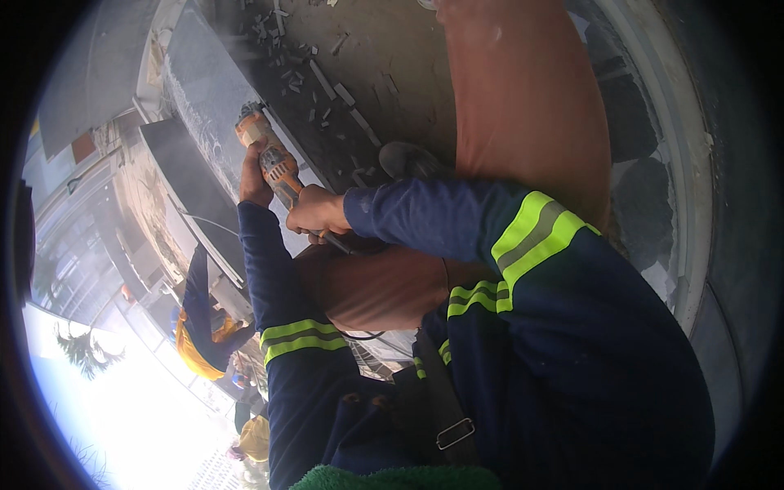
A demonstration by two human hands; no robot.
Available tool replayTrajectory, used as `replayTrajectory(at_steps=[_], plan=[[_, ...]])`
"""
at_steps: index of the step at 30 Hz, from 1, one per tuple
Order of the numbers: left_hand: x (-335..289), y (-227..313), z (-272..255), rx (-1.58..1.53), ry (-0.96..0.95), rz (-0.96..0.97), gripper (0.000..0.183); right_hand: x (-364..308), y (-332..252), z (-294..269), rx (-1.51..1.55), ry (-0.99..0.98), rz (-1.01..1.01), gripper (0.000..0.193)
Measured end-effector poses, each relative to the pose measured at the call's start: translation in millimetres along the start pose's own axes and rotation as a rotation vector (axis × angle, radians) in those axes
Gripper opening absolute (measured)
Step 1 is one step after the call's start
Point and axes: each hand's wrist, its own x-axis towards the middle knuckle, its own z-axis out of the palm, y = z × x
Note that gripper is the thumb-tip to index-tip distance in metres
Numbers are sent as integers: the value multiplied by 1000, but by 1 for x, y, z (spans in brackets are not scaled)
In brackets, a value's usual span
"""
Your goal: The person uses an angle grinder to cut a large stone slab on a construction site. The person holds the tool with both hands and guides it along the slab surface, producing dust and debris. Other workers are visible in the background.
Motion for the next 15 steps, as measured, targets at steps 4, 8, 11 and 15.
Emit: replayTrajectory(at_steps=[4,8,11,15], plan=[[2,-4,-1,-17,20,-6,49,1,1,1,29,16,-4,22],[5,-6,5,-20,49,-9,50,4,3,-2,18,31,-1,21],[4,-6,1,-37,44,5,50,4,4,1,30,15,-6,21],[4,-8,1,-27,42,13,50,3,2,0,29,34,-7,18]])
